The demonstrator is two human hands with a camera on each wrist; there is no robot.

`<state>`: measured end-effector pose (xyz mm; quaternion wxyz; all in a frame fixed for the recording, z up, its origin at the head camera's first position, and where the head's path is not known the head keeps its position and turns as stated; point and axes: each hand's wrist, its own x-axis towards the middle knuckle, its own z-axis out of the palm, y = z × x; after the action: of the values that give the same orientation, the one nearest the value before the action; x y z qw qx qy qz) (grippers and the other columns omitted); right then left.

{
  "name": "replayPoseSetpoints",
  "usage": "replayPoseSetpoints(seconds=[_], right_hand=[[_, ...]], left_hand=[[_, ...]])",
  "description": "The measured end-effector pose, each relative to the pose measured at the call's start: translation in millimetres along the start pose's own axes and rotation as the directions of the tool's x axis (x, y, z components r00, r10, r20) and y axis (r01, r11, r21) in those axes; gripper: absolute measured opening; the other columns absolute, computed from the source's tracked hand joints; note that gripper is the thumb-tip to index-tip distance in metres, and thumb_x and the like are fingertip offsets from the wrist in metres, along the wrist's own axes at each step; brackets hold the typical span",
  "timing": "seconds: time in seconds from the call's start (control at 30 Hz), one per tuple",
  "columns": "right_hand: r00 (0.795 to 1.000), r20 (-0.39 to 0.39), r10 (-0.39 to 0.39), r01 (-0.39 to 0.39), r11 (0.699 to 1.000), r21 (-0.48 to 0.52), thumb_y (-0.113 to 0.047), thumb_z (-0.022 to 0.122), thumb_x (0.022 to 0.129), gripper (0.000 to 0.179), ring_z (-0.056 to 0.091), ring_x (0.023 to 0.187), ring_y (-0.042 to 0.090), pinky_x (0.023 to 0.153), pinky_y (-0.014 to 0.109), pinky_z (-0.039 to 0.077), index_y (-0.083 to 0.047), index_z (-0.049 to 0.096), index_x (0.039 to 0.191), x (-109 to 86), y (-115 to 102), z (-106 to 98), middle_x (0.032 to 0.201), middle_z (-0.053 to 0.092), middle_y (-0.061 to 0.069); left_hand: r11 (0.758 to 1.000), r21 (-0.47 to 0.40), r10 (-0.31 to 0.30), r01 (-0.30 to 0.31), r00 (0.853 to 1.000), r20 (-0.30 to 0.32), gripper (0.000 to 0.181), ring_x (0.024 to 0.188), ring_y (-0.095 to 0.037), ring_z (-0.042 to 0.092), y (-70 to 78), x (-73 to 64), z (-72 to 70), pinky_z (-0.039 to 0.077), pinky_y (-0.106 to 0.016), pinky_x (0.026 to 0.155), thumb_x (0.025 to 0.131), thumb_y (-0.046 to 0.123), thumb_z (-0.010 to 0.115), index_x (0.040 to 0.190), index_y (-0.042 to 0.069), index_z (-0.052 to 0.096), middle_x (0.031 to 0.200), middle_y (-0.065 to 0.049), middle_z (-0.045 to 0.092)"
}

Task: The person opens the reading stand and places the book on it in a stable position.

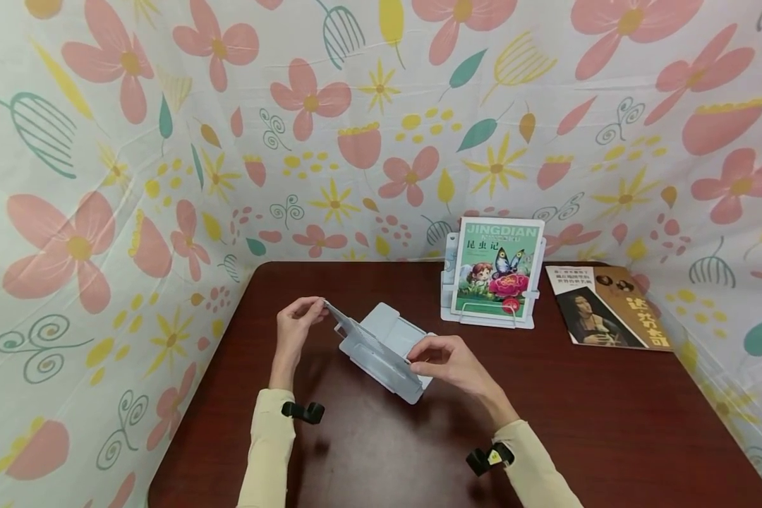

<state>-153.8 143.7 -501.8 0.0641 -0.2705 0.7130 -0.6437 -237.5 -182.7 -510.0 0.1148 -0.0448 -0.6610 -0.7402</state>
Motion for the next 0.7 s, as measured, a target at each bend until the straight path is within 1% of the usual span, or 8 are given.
replayPoseSetpoints(seconds=[0.07,0.17,0.3,0.43,0.5,0.57,0.67,0.7], right_hand=[[1.0,0.007,-0.01,0.01,1.0,-0.003,-0.006,0.075,0.09,0.015,0.068,0.083,0.016,0.074,0.029,0.06,-0.001,0.074,0.105,1.6,-0.5,3.4,0.097,0.073,0.01],[1.0,0.022,-0.016,0.016,1.0,0.006,-0.005,0.076,0.09,0.016,0.067,0.081,0.015,0.073,0.029,0.06,0.0,0.073,0.104,4.8,-1.9,9.2,0.095,0.073,0.009],[0.999,0.045,-0.029,0.029,1.0,0.0,-0.007,0.077,0.089,0.015,0.067,0.082,0.015,0.072,0.028,0.059,-0.001,0.073,0.103,12.2,-2.8,18.3,0.092,0.072,0.007],[0.998,0.043,-0.036,0.036,0.999,0.0,-0.007,0.078,0.088,0.014,0.067,0.08,0.013,0.072,0.026,0.058,-0.003,0.072,0.1,19.8,-2.8,25.9,0.089,0.071,0.005],[0.999,0.039,-0.027,0.027,1.0,0.01,-0.006,0.078,0.088,0.014,0.067,0.079,0.012,0.072,0.026,0.058,-0.003,0.071,0.1,23.1,-2.9,29.7,0.088,0.07,0.004],[0.999,0.035,-0.012,0.012,1.0,0.018,-0.006,0.078,0.088,0.014,0.066,0.078,0.011,0.069,0.024,0.057,-0.003,0.071,0.099,25.8,-3.0,32.7,0.087,0.069,0.002],[1.0,0.027,-0.006,0.005,1.0,0.024,-0.005,0.078,0.087,0.015,0.063,0.077,0.009,0.065,0.022,0.053,-0.003,0.069,0.099,30.8,-2.8,37.8,0.087,0.067,-0.001],[1.0,0.026,-0.01,0.01,1.0,0.027,-0.005,0.078,0.088,0.014,0.062,0.076,0.009,0.063,0.022,0.052,-0.002,0.069,0.099,32.6,-2.8,39.6,0.086,0.067,-0.001]], left_hand=[[1.0,-0.012,-0.002,0.002,1.0,-0.003,0.031,0.083,-0.021,0.077,1.9,2.4,4.1,0.062,-0.031,0.079,0.092,0.016,0.076,0.109,-0.01,0.071,0.089,0.004,0.076],[0.999,-0.041,-0.008,0.007,1.0,-0.011,0.031,0.081,-0.014,0.076,3.9,5.5,11.4,0.062,-0.035,0.083,0.092,0.013,0.075,0.11,-0.012,0.071,0.092,0.004,0.077],[0.999,-0.026,-0.02,0.02,1.0,-0.019,0.033,0.084,-0.011,0.076,4.5,7.5,21.5,0.061,-0.039,0.086,0.094,0.016,0.074,0.116,-0.009,0.071,0.104,-0.003,0.078],[0.998,0.052,-0.035,0.033,0.999,0.034,0.039,0.09,-0.012,0.074,4.9,7.5,35.7,0.061,-0.035,0.085,0.097,0.023,0.071,0.13,0.003,0.068,0.124,-0.015,0.071],[0.996,0.083,-0.041,0.035,0.996,0.074,0.043,0.093,-0.011,0.073,4.8,7.5,43.5,0.061,-0.033,0.085,0.098,0.024,0.07,0.137,0.008,0.064,0.133,-0.018,0.066],[0.994,0.101,-0.046,0.035,0.993,0.107,0.048,0.095,-0.009,0.07,4.4,7.6,51.8,0.06,-0.031,0.085,0.098,0.022,0.069,0.143,0.009,0.058,0.141,-0.019,0.061],[0.993,0.11,-0.067,0.051,0.988,0.142,0.056,0.101,-0.009,0.068,4.3,6.8,61.7,0.058,-0.032,0.088,0.098,0.019,0.068,0.151,0.009,0.05,0.14,-0.023,0.06],[0.992,0.11,-0.076,0.06,0.985,0.152,0.058,0.103,-0.013,0.068,4.5,6.3,64.3,0.058,-0.035,0.091,0.099,0.018,0.067,0.153,0.01,0.047,0.138,-0.025,0.061]])
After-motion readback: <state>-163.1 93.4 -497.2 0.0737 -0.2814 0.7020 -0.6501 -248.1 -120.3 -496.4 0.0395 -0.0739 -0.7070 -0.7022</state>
